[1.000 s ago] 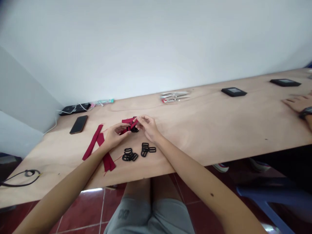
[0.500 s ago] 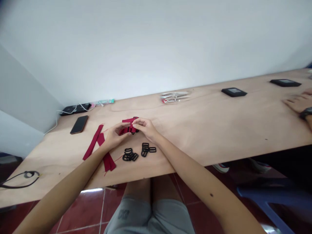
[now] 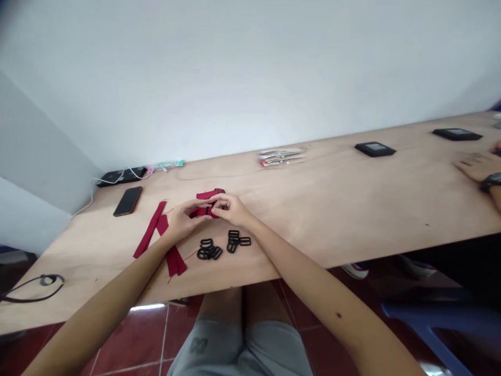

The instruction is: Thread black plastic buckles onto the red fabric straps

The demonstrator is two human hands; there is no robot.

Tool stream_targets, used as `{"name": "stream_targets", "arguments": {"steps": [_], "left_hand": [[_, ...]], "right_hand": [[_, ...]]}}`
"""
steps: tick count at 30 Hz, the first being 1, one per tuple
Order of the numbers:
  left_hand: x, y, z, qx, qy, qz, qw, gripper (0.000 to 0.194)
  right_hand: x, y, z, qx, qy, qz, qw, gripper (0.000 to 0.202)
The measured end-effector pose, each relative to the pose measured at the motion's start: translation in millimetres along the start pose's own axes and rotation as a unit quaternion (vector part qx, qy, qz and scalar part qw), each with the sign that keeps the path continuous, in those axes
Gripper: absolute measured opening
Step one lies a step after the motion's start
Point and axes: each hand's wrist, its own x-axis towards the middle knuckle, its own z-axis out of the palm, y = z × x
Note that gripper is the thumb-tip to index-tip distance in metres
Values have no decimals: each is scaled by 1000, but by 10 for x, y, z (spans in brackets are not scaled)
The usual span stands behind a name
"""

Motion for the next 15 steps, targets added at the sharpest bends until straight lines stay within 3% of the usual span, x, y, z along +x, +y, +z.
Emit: {"name": "stream_targets", "arguments": {"steps": [9,15], "left_hand": [[-53,18,14,66,-22,52,996,37],[-13,28,12,78,14,30,996,37]], "right_hand": [[3,33,-32,-13,-46,11,999,38],[11,28,4,26,1,13,1000,42]]}}
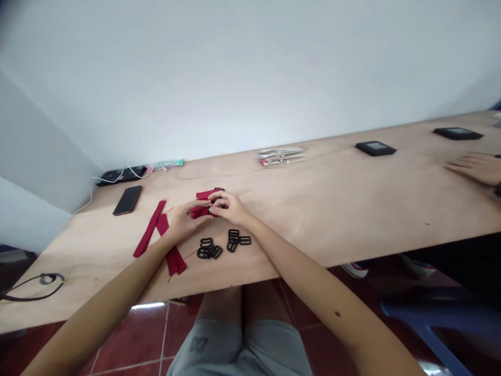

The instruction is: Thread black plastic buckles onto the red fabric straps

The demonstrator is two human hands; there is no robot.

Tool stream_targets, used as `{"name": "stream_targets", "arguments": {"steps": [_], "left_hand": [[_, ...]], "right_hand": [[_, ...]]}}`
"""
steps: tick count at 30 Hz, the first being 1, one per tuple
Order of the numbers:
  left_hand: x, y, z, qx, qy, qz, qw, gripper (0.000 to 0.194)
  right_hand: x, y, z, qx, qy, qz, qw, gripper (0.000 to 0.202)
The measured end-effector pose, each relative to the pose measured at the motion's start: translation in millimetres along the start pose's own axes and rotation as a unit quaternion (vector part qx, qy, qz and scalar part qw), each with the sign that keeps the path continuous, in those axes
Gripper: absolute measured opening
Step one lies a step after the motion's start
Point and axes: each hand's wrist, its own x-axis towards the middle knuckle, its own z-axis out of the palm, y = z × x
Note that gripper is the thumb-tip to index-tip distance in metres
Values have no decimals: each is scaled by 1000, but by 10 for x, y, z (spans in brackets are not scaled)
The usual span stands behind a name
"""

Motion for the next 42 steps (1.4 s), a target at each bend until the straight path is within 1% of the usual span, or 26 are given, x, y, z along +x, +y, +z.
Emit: {"name": "stream_targets", "arguments": {"steps": [3,8,10,15,19,22,24,26,28,32,37,39,40,42], "left_hand": [[6,-13,-6,0,17,3,1000,36],[-14,-2,7,-8,3,11,1000,40],[-18,2,12,-2,2,16,1000,42],[-19,-33,11,-6,3,25,1000,55],[-24,-86,24,3,-2,42,999,56],[-6,-95,34,18,21,65,998,48],[17,-72,27,44,47,76,995,36],[40,-31,8,77,57,75,993,24],[53,10,-15,105,44,64,991,18],[52,15,-34,119,-1,31,992,17],[61,-109,-7,52,-28,-15,998,26],[75,-149,1,11,-31,-23,999,30],[82,-161,3,-7,-31,-24,999,31],[90,-170,2,-27,-32,-20,999,32]], "right_hand": [[8,10,-7,15,10,-8,1000,41],[14,48,-28,-13,-19,-19,1000,37],[13,57,-25,-21,-17,-28,999,37],[4,56,-3,-35,-4,-44,998,37],[-4,60,5,-37,1,-44,998,33],[0,65,-1,-35,14,-48,998,32],[5,64,-6,-29,24,-58,998,32],[7,59,-8,-21,32,-69,997,31],[5,52,-4,-14,35,-76,996,30],[0,41,9,-12,33,-82,996,30],[6,37,21,-17,30,-74,997,30],[3,20,30,-20,21,-72,997,35],[-2,4,37,-35,16,-77,996,40],[-15,-39,52,-98,5,-102,990,47]]}}
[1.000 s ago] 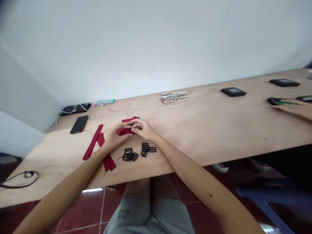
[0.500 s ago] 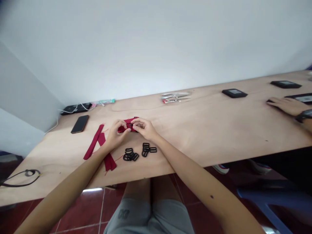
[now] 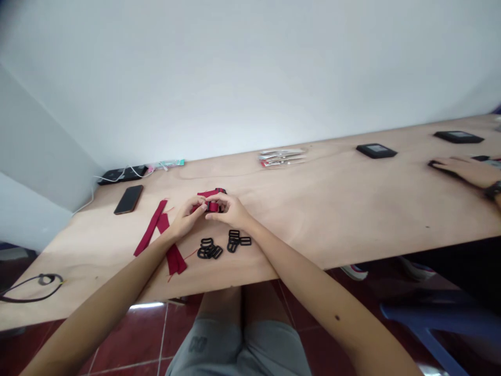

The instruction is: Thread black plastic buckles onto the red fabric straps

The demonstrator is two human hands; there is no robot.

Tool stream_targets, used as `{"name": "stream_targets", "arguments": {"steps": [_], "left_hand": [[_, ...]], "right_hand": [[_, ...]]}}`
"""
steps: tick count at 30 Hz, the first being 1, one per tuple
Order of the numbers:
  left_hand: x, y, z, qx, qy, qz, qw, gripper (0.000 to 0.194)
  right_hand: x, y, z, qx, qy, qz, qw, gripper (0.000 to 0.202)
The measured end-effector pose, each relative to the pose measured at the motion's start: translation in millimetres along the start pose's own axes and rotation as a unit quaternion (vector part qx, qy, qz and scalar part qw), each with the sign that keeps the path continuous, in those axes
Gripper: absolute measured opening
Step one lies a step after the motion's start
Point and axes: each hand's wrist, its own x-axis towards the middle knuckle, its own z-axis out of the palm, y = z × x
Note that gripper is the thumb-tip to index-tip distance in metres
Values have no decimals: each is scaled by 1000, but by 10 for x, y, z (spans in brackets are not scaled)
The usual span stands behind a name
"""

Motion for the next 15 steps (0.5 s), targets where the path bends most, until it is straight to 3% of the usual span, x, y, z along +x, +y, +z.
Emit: {"name": "stream_targets", "arguments": {"steps": [3,7,12,15], "left_hand": [[-7,17,-3,5,-18,13,1000,30],[-23,47,-1,42,-31,11,999,27],[-9,18,-38,34,49,-15,998,24],[4,11,-70,14,56,-44,997,24]], "right_hand": [[-7,-69,10,-94,7,-62,994,36],[-11,-79,17,-122,17,-93,988,21],[-13,-30,-33,-194,82,-81,974,18],[-16,-38,-64,-173,95,-73,978,27]]}}
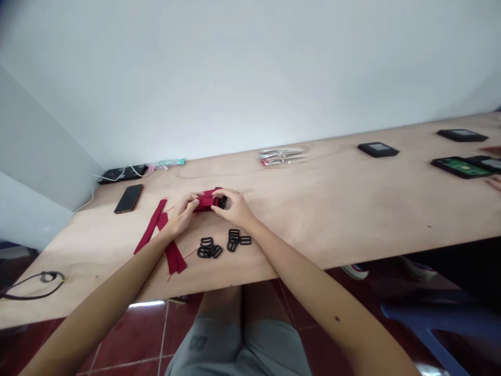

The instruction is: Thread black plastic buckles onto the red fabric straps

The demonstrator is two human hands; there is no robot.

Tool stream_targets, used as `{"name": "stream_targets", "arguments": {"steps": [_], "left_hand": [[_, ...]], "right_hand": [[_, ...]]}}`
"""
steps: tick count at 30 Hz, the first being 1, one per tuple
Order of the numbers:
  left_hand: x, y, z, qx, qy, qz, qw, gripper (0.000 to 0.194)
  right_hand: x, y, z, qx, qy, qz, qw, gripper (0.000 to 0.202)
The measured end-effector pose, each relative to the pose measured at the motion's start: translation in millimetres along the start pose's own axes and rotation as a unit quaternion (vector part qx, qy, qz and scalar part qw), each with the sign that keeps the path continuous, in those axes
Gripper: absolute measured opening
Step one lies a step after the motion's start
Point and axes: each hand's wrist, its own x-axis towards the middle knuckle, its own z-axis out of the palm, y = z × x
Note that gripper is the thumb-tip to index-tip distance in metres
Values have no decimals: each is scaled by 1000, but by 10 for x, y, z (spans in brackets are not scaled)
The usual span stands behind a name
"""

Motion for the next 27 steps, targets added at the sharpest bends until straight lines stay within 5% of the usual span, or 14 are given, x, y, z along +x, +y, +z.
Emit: {"name": "stream_targets", "arguments": {"steps": [6,12,14,19,24,27], "left_hand": [[-6,99,-43,-51,-44,-22,997,24],[8,141,-152,66,-66,14,996,17],[66,158,-279,101,-70,32,992,18],[136,241,-781,101,30,1,994,39],[-255,221,-989,242,-100,-47,964,41],[-556,157,-923,301,-108,-54,946,20]], "right_hand": [[-3,1,-69,18,-43,14,999,31],[-50,147,-98,-82,-120,-4,989,18],[-68,182,-85,-95,-134,-18,986,15],[-99,237,-62,-124,-166,-65,976,8],[-91,243,-33,-142,-194,-74,968,10],[-95,181,-11,-107,-183,-64,975,18]]}}
